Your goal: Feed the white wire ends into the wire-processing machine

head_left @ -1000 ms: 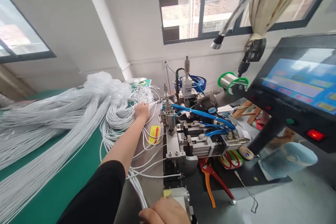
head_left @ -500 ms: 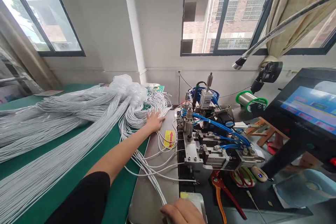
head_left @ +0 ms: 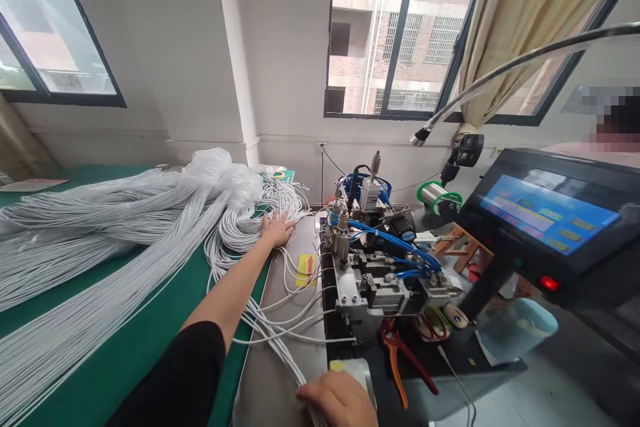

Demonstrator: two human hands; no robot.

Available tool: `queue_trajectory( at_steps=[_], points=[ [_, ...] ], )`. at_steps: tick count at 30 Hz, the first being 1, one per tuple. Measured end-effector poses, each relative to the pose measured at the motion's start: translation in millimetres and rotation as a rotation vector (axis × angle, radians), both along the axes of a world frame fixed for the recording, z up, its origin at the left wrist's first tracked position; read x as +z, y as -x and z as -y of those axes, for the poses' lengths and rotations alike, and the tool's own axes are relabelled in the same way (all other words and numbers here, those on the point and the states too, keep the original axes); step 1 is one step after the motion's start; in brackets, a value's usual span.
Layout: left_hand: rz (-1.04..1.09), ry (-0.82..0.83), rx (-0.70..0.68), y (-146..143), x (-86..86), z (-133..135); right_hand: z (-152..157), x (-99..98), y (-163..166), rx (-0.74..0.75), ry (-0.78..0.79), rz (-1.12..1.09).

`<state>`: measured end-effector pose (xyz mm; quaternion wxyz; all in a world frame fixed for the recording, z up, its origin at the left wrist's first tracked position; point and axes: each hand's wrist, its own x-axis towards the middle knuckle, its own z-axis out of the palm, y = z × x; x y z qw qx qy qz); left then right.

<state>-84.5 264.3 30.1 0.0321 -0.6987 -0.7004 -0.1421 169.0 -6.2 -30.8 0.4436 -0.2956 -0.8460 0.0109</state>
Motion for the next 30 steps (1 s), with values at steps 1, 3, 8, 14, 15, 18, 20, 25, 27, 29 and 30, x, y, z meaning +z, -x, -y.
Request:
queue_trajectory(
  at_steps=[1,3,8,14,15,18,20,25,27,29,30],
  points=[
    [0.011,-0.013,0.004,-5,3.7,11,2,3.0,1,0.012,-0.001,-0.030],
    [0.030,-0.062,0.009,-15,9.8,41,5,9.0,1,0.033,0.040,-0.081],
    [0.053,-0.097,-0.290,-29,29.9,166,11,12.8,0,0.055,0.227,-0.110],
    [-0.027,-0.003,-0.903,-42,31.1,266,6,6.5,-3,0.113,0.344,-0.147],
    [-0.036,-0.075,-0.853,-47,23.1,267,5,7.6,-5,0.125,0.365,-0.143],
    [-0.047,-0.205,-0.821,-63,-5.1,253,6,14.0,-11,0.165,0.411,-0.134],
    [-0.028,-0.256,-0.802,-74,-19.2,242,8,18.4,-15,0.201,0.431,-0.143],
    [0.118,-0.427,-0.773,-87,-28.5,239,9,19.5,-16,0.195,0.466,-0.186],
    [0.144,-0.462,-0.780,-86,-27.8,244,8,17.8,-15,0.157,0.474,-0.202],
    [0.150,-0.488,-0.771,-84,-27.6,246,7,17.8,-15,0.132,0.460,-0.237],
    [0.148,-0.501,-0.767,-83,-27.7,246,8,18.8,-15,0.127,0.454,-0.254]
  ],
)
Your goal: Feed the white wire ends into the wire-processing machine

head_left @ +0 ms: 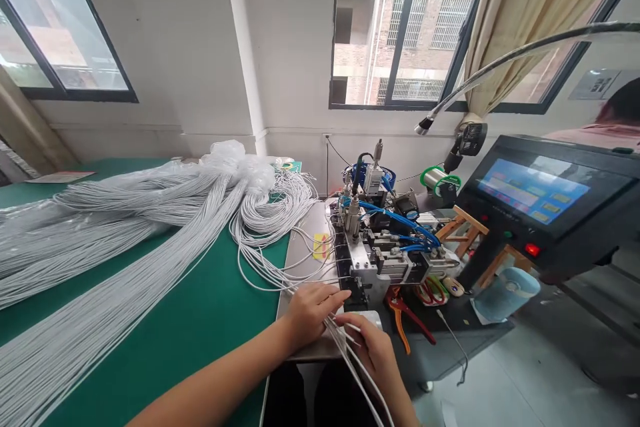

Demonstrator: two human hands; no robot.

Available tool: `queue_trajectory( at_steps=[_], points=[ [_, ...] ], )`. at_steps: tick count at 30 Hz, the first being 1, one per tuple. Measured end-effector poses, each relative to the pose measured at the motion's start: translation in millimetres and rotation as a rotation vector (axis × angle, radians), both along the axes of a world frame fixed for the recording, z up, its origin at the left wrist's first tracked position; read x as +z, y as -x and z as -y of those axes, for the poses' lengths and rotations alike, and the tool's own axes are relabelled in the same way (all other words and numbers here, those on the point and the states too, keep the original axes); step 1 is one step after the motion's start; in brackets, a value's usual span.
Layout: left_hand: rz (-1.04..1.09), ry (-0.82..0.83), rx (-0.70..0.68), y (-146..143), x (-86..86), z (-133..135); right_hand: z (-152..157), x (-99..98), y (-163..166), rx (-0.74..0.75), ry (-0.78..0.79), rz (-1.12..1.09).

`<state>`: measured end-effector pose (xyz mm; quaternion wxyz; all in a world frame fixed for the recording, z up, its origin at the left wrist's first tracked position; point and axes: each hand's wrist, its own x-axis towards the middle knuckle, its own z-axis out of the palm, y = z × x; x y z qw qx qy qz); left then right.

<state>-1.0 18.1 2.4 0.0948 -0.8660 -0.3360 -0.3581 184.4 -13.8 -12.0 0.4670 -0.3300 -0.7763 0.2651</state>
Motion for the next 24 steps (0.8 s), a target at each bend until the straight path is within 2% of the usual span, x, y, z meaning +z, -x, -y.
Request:
queue_trajectory(
  at_steps=[4,9,12,18,24],
  points=[
    [-0.014,-0.037,-0.005,0,-1.4,-2,1,9.0,-1,-0.131,0.060,-0.060],
    [0.024,-0.074,0.090,-1,1.3,-2,-7,18.1,-3,-0.421,0.185,-0.159],
    [0.050,-0.107,0.134,-3,1.9,-1,-15,16.6,-8,-0.519,0.266,-0.253],
    [0.059,-0.062,0.098,-5,-5.6,-3,-18,8.8,-16,-0.561,0.310,-0.272],
    [0.002,-0.054,0.051,-8,-6.3,-5,-17,15.4,-20,-0.511,0.252,-0.194]
  ],
)
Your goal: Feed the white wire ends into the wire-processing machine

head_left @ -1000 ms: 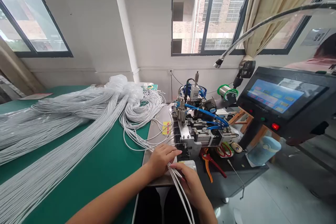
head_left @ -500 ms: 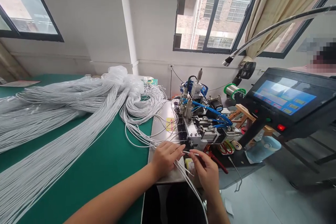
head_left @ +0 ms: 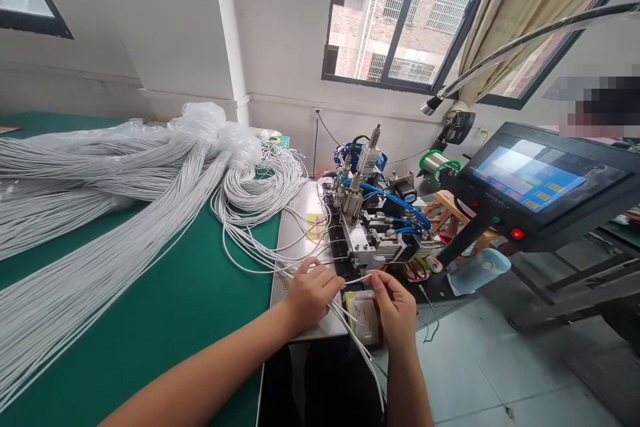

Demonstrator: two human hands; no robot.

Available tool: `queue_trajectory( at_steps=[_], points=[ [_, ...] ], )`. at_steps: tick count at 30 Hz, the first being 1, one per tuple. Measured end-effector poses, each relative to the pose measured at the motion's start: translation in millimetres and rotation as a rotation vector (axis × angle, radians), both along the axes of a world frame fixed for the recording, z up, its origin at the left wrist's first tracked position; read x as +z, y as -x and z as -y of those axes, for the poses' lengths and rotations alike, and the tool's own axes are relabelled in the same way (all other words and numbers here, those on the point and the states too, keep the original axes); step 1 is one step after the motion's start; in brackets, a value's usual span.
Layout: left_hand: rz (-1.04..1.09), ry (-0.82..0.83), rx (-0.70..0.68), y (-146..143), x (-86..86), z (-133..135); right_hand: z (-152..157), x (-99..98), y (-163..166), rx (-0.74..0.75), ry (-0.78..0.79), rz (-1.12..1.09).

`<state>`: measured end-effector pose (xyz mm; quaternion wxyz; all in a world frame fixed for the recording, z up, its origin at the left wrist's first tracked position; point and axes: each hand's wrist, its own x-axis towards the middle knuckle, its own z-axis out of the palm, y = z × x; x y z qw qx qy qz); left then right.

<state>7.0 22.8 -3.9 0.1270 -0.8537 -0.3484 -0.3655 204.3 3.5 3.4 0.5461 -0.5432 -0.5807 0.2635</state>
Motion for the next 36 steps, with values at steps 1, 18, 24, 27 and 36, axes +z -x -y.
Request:
queue_trajectory(
  at_steps=[1,18,24,27,36],
  points=[
    [-0.012,0.003,-0.005,0,0.8,0,0,1.4,-1,0.013,0.001,0.011],
    [-0.278,0.245,0.016,-2,-2.7,0,-17,-1.6,-28,0.169,0.158,0.318],
    [-0.279,0.324,0.080,-4,-0.4,0,-29,-10.1,-26,0.205,0.118,0.313],
    [-0.272,0.346,0.097,-5,-0.8,0,-38,-21.9,-27,0.282,0.139,0.177],
    [-0.240,0.285,0.106,-5,-7.2,-2,-45,-44.2,-27,0.309,0.124,0.032]
  ],
)
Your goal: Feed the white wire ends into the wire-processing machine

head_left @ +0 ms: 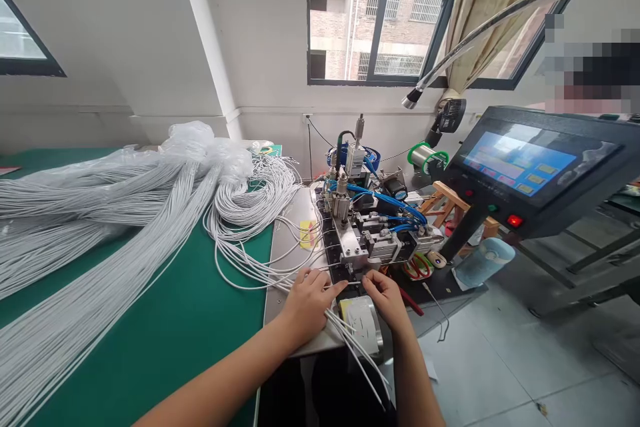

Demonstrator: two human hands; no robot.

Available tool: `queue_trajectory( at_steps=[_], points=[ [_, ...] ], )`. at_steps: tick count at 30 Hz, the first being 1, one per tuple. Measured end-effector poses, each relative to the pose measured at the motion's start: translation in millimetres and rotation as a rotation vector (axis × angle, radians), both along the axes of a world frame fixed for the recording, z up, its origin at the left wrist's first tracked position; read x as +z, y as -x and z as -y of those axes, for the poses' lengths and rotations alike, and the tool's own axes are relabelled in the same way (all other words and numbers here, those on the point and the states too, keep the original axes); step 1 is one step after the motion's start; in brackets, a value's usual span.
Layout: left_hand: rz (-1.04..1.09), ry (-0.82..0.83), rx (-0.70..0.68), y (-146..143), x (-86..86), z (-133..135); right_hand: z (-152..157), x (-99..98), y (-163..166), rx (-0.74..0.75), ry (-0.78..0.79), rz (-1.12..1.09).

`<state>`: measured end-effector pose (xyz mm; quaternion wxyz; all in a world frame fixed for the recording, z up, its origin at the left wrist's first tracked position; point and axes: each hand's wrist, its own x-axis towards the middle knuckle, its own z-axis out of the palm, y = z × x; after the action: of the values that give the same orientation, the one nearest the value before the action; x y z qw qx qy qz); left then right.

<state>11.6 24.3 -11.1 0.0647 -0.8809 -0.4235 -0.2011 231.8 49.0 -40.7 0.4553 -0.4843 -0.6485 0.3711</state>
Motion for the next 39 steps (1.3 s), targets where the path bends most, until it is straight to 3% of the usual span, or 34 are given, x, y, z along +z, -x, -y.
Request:
queue_trajectory(
  at_steps=[5,11,18,22,25,29,33,36,39],
  points=[
    [0.022,-0.011,0.000,1,-1.1,-1,-1,0.3,1,-0.023,0.024,-0.045],
    [0.016,0.014,0.020,0,3.5,-1,-3,-5.5,7,-0.012,0.292,-0.315],
    [0.089,-0.005,-0.003,4,2.2,0,0,-4.3,10,-0.017,0.342,-0.348],
    [0.118,-0.030,0.047,3,-0.6,0,12,6.4,1,-0.153,0.171,-0.137],
    [0.116,-0.048,0.112,2,1.4,1,33,25.0,-4,-0.265,0.061,0.062],
    [0.123,-0.063,0.111,1,6.2,2,68,52.8,-2,-0.024,0.058,0.198],
    [0.147,-0.081,0.103,1,8.2,3,86,63.1,9,0.154,0.065,0.337],
    [0.172,-0.089,0.094,1,6.8,2,86,61.2,17,0.148,0.058,0.344],
    [0.175,-0.086,0.044,2,3.1,1,78,57.4,19,0.029,0.042,0.327]
  ],
)
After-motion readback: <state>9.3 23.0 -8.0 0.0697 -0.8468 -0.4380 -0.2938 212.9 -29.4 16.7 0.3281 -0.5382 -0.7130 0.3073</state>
